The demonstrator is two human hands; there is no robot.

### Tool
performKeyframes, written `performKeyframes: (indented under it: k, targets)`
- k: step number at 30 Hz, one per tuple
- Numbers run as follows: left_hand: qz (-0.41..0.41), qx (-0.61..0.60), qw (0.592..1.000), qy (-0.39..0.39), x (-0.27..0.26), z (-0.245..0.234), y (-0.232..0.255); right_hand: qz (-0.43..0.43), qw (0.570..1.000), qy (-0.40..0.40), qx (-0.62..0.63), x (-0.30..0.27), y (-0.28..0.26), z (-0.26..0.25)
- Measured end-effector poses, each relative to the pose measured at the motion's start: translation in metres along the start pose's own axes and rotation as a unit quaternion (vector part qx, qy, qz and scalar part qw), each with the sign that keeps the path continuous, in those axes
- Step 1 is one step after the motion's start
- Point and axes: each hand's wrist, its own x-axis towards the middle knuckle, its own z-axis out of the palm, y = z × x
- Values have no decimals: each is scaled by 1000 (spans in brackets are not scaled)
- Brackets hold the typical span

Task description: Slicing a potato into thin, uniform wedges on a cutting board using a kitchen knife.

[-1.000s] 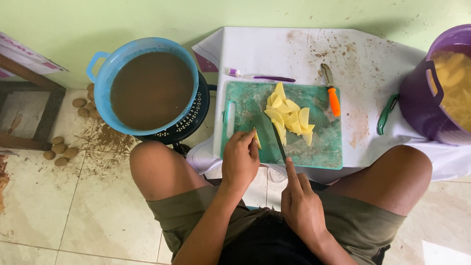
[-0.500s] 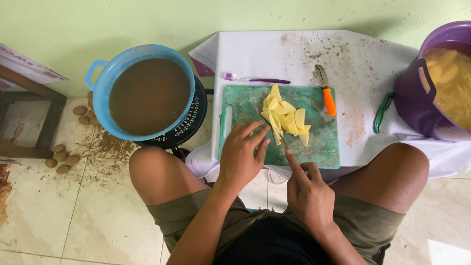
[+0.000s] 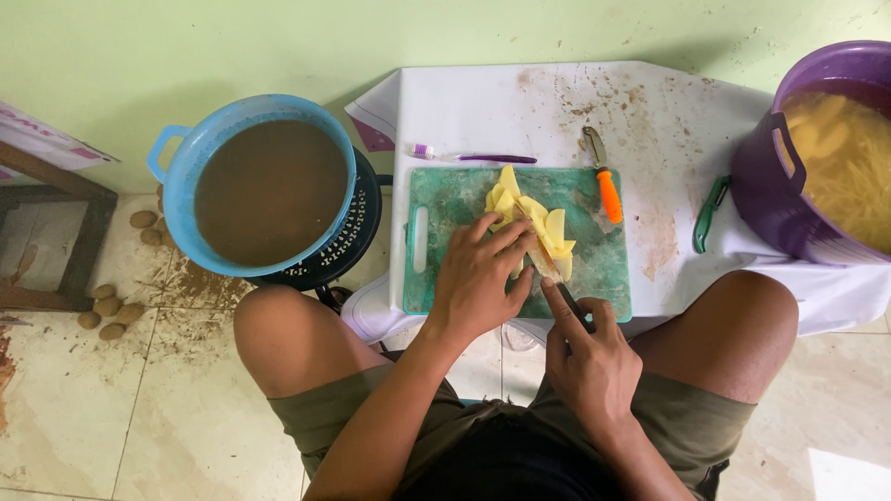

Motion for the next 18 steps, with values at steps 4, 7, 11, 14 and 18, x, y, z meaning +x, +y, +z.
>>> performKeyframes:
  k: [4,7,11,14,18]
  targets:
    - [2,16,999,-32,8,-4,-5,36,999,-38,17,0,2,0]
    - [0,-36,998,-42,8,-15,-12,85,988,-89,92,2,6,-5]
    - [-27,-27,992,-120,-9,-17,-42,154,952,-107,242,3,11,-11]
    - [-49,-26,978,-202,-24,-17,-58,155,937,-102,295,2,11,-12]
    - [-27,-28,984,-176,-37,-12,-69,126,925,-114,341,3,7,-13]
